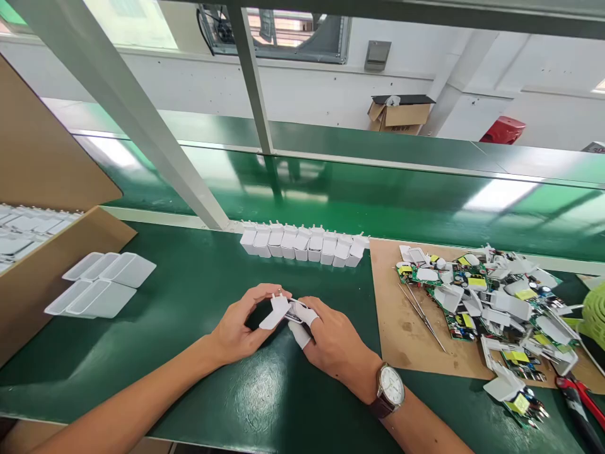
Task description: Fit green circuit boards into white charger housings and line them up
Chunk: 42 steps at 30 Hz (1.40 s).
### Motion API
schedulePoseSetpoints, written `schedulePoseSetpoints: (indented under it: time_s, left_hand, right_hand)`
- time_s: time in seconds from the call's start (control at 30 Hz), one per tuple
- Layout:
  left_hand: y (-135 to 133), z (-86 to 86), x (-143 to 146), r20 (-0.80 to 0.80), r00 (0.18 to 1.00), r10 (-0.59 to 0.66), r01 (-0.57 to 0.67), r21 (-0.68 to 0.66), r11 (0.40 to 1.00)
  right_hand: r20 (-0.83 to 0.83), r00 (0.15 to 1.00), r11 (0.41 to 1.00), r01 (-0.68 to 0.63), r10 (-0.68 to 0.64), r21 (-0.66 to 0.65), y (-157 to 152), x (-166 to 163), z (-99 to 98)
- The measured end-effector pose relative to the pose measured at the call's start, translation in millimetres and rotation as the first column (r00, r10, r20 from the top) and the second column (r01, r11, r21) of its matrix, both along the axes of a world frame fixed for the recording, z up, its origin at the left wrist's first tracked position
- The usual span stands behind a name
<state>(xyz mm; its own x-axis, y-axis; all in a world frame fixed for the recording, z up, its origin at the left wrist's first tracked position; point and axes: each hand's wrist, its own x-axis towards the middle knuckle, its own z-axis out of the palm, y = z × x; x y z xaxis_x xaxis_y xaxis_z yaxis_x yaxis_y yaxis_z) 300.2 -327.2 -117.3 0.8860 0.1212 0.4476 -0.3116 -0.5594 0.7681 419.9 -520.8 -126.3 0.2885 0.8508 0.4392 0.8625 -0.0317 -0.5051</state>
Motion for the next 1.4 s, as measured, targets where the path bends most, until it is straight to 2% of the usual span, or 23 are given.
schedulePoseSetpoints:
  time_s: [0.17,0.27,0.4,0.47,0.57,0.7,0.77,0.83,0.87,0.93,0.97,1.0,1.03,1.13,1.33,1.4]
  left_hand:
    - [1.6,-4.2,-1.0,-0.081,0.997,-0.003,-0.003,-0.079,0.997]
    - [1.7,-5.3,-0.9,-0.101,0.995,-0.001,-0.009,-0.096,0.995]
    - [1.8,-4.8,-0.2,-0.122,0.993,-0.001,-0.013,-0.113,0.993]
    - [1.7,-3.9,0.1,-0.129,0.992,0.008,-0.024,-0.122,0.992]
    - [1.6,-2.4,-0.1,-0.133,0.991,0.008,-0.026,-0.135,0.991]
    - [3.1,-1.4,-1.0,-0.157,0.988,0.001,-0.023,-0.140,0.990]
    - [3.8,-0.4,-0.9,-0.160,0.987,0.007,-0.028,-0.129,0.991]
    - [3.0,1.4,-0.1,-0.117,0.993,0.010,-0.022,-0.110,0.994]
    - [1.7,2.6,0.3,-0.083,0.996,0.016,-0.023,-0.086,0.996]
    - [-2.4,5.1,1.1,-0.002,0.999,0.039,-0.039,0.004,0.999]
    - [-5.0,6.2,1.4,0.048,0.998,0.049,-0.052,0.064,0.997]
    - [-7.5,7.2,1.7,0.105,0.993,0.053,-0.066,0.124,0.990]
    - [-9.8,7.9,1.9,0.166,0.985,0.047,-0.077,0.177,0.981]
    - [-13.5,8.5,2.9,0.283,0.959,0.021,-0.096,0.255,0.962]
    - [-11.4,8.2,5.5,0.300,0.954,0.011,-0.091,0.255,0.963]
    - [-11.1,9.7,5.0,0.300,0.954,-0.005,-0.076,0.258,0.963]
  right_hand:
    - [-0.212,0.976,0.997,0.066,-0.055,0.045,0.8,2.1,-5.8]
    - [-0.199,0.979,0.996,0.064,-0.051,0.063,1.9,3.0,-4.9]
    - [-0.148,0.989,0.999,-0.010,0.004,-0.035,3.5,3.8,2.9]
    - [-0.170,0.985,0.998,-0.020,0.010,-0.056,3.3,4.9,6.7]
    - [-0.215,0.976,1.000,-0.017,0.018,0.008,1.5,7.1,9.4]
    - [-0.259,0.964,0.998,-0.067,0.062,-0.013,1.3,8.4,7.3]
    - [-0.342,0.936,0.996,-0.086,0.083,0.007,3.7,7.6,4.6]
    - [-0.543,0.835,0.994,-0.049,0.092,0.094,7.3,5.9,2.4]
    - [-0.676,0.730,0.992,-0.022,0.100,0.124,9.2,4.7,2.2]
    - [-0.897,0.427,0.991,0.011,0.115,0.133,12.3,1.6,4.3]
    - [-0.954,0.277,0.993,0.001,0.117,0.122,13.2,-0.4,6.7]
    - [-0.980,0.163,0.993,-0.025,0.114,0.111,13.8,-2.5,9.6]
    - [-0.990,0.092,0.993,-0.053,0.109,0.104,14.1,-4.7,12.9]
    - [-0.995,0.027,0.990,-0.099,0.100,0.097,14.4,-10.0,20.8]
    - [-0.990,-0.083,0.990,-0.076,0.114,0.121,15.9,-11.9,19.2]
    - [-0.990,-0.072,0.990,-0.069,0.122,0.127,16.2,-10.2,15.7]
